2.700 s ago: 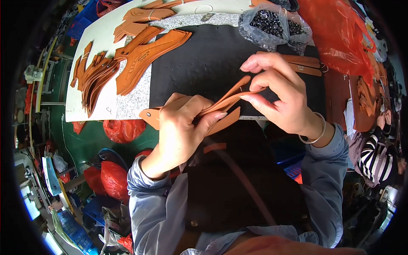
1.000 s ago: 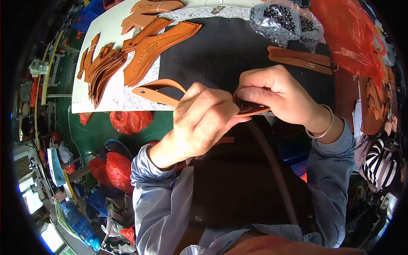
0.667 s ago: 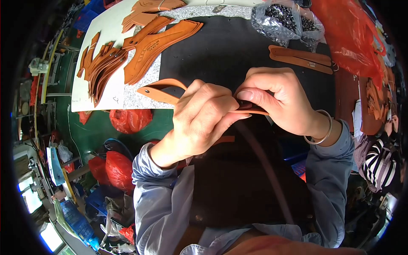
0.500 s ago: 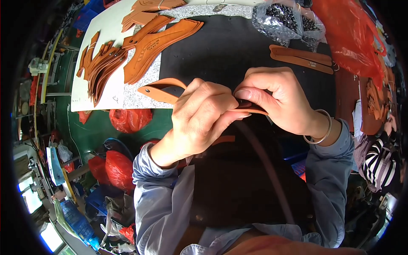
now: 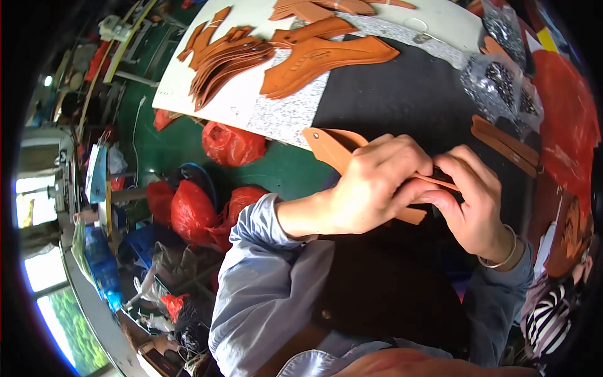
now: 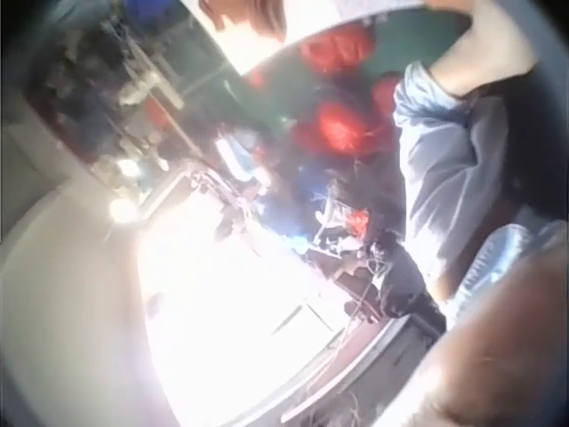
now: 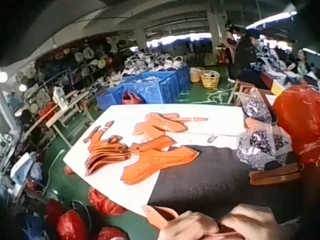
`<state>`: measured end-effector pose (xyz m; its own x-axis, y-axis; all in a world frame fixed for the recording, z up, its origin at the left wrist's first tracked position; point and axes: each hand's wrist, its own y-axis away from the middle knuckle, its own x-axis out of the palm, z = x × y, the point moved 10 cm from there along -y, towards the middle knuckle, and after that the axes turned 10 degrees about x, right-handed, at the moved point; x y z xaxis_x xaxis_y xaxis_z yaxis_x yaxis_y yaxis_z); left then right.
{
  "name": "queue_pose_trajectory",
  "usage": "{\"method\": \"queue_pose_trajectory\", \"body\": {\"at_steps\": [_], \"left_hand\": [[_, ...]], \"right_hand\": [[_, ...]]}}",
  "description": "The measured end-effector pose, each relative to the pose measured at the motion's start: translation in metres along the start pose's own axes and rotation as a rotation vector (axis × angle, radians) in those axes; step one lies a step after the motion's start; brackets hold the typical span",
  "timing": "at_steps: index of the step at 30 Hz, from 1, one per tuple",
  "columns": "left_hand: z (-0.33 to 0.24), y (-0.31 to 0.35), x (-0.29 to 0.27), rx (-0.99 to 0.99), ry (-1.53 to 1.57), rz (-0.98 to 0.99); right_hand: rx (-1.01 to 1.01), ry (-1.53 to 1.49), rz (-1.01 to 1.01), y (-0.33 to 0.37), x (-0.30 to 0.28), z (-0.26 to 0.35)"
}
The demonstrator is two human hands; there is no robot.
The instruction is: The person assembles leather shoe upper components by hand at a production workbench.
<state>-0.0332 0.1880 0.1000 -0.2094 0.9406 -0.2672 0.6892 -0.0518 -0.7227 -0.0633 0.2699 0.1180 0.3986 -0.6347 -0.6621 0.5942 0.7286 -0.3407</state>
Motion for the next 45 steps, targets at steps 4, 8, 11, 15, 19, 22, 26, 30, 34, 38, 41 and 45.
{"method": "queue_pose_trajectory", "body": {"at_steps": [4,8,11,15,19,22,26,30,34,38,41,45], "left_hand": [[0.003,0.003,-0.005,-0.020,-0.012,0.003],[0.006,-0.001,-0.017,-0.097,0.005,0.030],[0.013,-0.001,-0.025,-0.144,0.043,-0.009],[0.019,0.000,-0.029,-0.174,0.040,0.001],[0.015,-0.003,-0.033,-0.131,-0.017,0.040],[0.013,-0.007,-0.039,-0.092,-0.133,0.028],[0.007,-0.012,-0.045,-0.016,-0.197,0.049],[0.010,-0.040,-0.091,0.210,-0.618,0.129],[0.062,-0.074,-0.170,0.451,-1.258,0.171],[0.165,-0.036,-0.245,0.109,-1.528,0.313],[0.211,0.010,-0.252,-0.266,-1.432,0.377],[0.158,0.004,-0.202,-0.123,-1.221,0.254]], "right_hand": [[-0.083,0.036,-0.026,-0.003,0.002,0.011],[-0.121,0.063,-0.057,-0.011,0.007,0.014],[-0.092,0.061,-0.053,-0.021,0.012,0.010],[-0.127,0.074,-0.081,-0.026,0.014,0.013],[-0.062,-0.033,0.005,-0.032,0.020,0.008],[-0.035,-0.046,0.016,-0.037,0.025,0.006],[-0.070,-0.068,-0.013,-0.040,0.022,0.012],[0.005,-0.078,0.058,-0.050,0.017,0.006],[0.037,-0.020,0.022,-0.040,-0.008,-0.014],[0.131,0.016,0.024,-0.026,-0.014,-0.035],[0.265,0.055,-0.024,-0.006,-0.027,-0.068],[0.399,0.157,-0.121,0.029,-0.060,-0.104]]}}
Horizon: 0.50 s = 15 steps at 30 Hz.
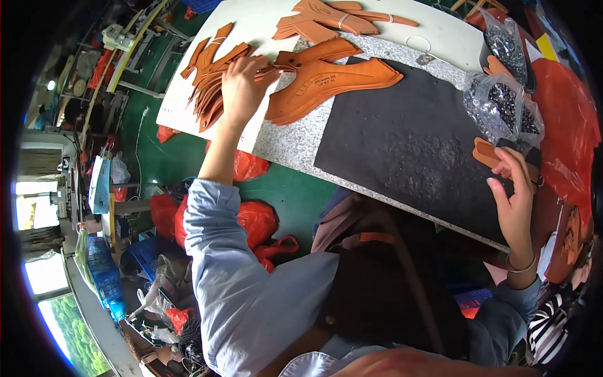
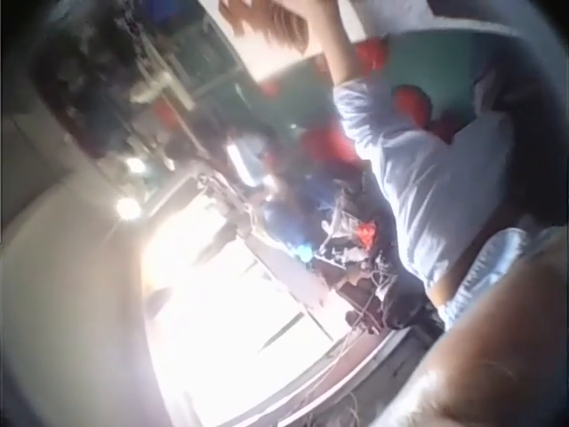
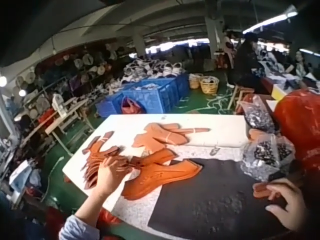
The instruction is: The person assembles leather shoe upper components by hand at a production workbench.
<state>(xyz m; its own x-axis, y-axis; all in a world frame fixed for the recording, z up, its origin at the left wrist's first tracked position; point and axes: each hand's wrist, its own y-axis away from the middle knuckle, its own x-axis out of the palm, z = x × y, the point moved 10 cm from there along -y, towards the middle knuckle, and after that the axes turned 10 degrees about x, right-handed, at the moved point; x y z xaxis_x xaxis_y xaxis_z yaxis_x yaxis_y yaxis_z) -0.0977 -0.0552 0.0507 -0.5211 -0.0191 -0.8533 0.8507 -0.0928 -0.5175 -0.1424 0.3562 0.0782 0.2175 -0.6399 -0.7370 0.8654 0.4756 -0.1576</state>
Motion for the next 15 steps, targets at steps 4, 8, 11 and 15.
{"method": "queue_pose_trajectory", "body": {"at_steps": [4,8,11,15], "left_hand": [[-0.039,0.009,0.016,0.002,0.118,0.110],[-0.049,0.002,-0.002,-0.225,0.287,0.040],[-0.094,-0.006,-0.038,-0.285,0.815,0.065],[-0.162,-0.010,-0.052,-0.135,1.458,0.026]], "right_hand": [[0.085,0.099,-0.106,0.017,-0.029,-0.034],[0.100,0.170,-0.210,0.016,-0.049,-0.065],[0.124,0.248,-0.215,0.009,-0.065,-0.109],[0.011,0.376,-0.182,0.004,-0.069,-0.116]]}}
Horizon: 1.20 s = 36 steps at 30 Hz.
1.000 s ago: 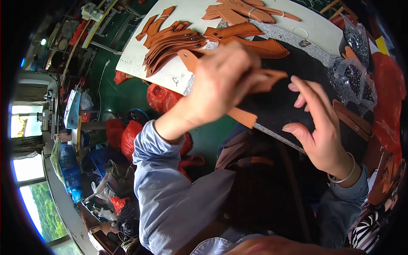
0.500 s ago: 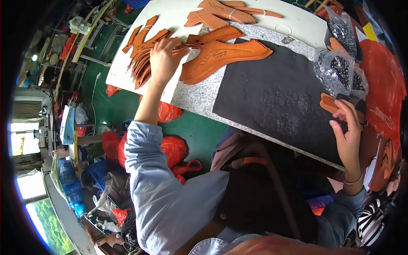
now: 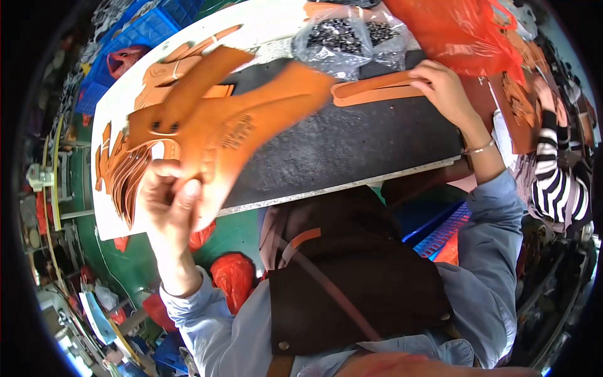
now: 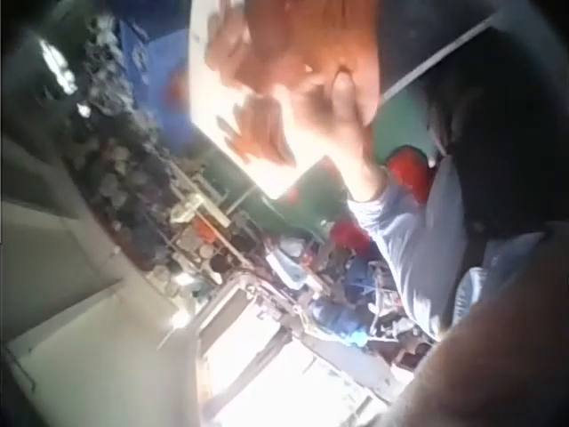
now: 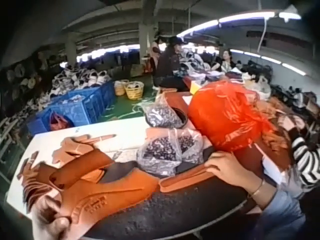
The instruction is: The person assembles leather shoe upper components by hand at a production workbench.
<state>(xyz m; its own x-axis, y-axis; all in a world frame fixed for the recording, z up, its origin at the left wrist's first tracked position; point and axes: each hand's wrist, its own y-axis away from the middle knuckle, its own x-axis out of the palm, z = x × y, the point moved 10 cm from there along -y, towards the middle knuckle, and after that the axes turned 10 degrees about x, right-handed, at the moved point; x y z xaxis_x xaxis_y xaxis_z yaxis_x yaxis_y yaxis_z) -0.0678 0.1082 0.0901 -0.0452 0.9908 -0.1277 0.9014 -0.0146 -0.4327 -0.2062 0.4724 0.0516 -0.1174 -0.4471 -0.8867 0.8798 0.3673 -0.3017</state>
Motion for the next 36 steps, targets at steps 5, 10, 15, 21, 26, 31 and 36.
{"method": "queue_pose_trajectory", "body": {"at_steps": [5,10,15,21,26,31,36], "left_hand": [[0.072,0.019,0.073,-0.273,-0.053,0.050],[0.048,0.019,0.100,0.126,-0.808,0.144],[0.035,0.044,0.107,0.334,-0.884,0.353],[0.032,0.069,0.098,0.439,-0.886,0.378],[0.017,0.070,0.095,0.577,-0.757,0.288],[0.019,0.076,0.082,0.641,-0.657,0.100],[0.018,0.064,0.093,0.596,-0.764,0.237]], "right_hand": [[-0.162,0.106,0.068,-0.012,0.029,0.016],[-0.104,0.051,0.060,-0.014,0.024,0.016],[-0.257,0.280,-0.207,0.017,0.006,0.038],[-0.388,0.259,-0.565,0.056,-0.034,0.080],[-0.326,-0.020,-0.183,0.032,-0.013,0.111],[-0.174,-0.395,0.568,0.017,0.059,0.134],[-0.230,-0.389,0.545,-0.005,0.075,0.149]]}}
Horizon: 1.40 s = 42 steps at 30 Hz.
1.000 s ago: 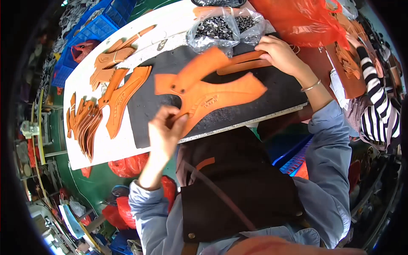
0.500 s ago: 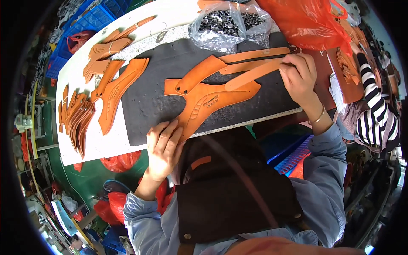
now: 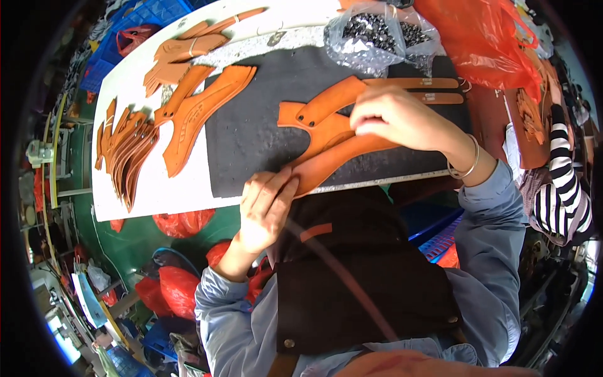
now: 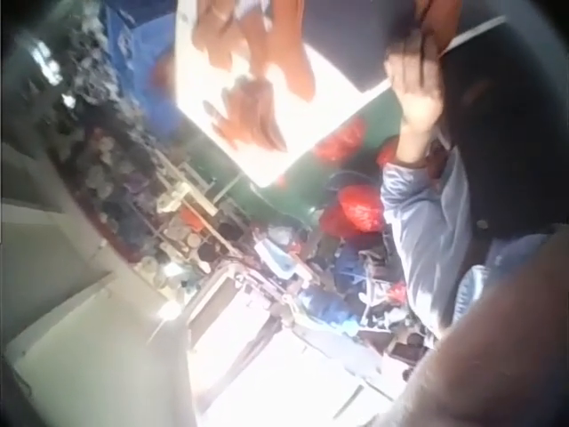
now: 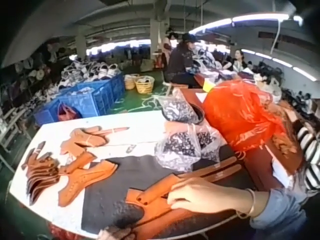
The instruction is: The person assembles leather shoe upper components by hand at a production workbench.
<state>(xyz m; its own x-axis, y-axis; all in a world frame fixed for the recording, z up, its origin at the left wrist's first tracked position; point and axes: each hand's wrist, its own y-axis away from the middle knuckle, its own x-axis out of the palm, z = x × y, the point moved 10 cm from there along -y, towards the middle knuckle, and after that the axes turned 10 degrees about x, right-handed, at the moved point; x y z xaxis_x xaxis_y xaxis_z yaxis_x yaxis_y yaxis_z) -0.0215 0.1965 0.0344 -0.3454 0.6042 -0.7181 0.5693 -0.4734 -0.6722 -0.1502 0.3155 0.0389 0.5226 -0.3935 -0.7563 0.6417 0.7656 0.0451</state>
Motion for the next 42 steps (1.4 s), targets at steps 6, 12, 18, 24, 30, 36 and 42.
{"method": "queue_pose_trajectory", "body": {"at_steps": [6,12,18,24,30,36,42], "left_hand": [[-0.004,0.005,0.001,0.016,-0.035,0.039],[-0.003,0.003,0.003,0.005,-0.043,0.072],[-0.003,-0.007,-0.007,-0.069,-0.039,0.078],[-0.008,-0.026,-0.014,-0.054,-0.055,0.100],[0.006,-0.033,-0.019,-0.243,0.171,0.035],[0.029,-0.035,-0.024,-0.519,0.393,-0.071],[0.041,-0.029,-0.010,-0.728,0.621,-0.136]], "right_hand": [[0.363,0.892,-0.553,-0.011,-0.126,-0.062],[0.181,0.807,-0.477,-0.026,-0.122,-0.108],[0.234,0.461,-0.671,-0.015,-0.153,-0.122],[0.313,0.466,-0.725,-0.010,-0.158,-0.119],[0.215,-0.112,-0.649,-0.008,-0.159,-0.129],[0.047,-0.326,-0.412,0.002,-0.098,-0.030],[0.078,-0.427,-0.352,0.019,-0.043,0.030]]}}
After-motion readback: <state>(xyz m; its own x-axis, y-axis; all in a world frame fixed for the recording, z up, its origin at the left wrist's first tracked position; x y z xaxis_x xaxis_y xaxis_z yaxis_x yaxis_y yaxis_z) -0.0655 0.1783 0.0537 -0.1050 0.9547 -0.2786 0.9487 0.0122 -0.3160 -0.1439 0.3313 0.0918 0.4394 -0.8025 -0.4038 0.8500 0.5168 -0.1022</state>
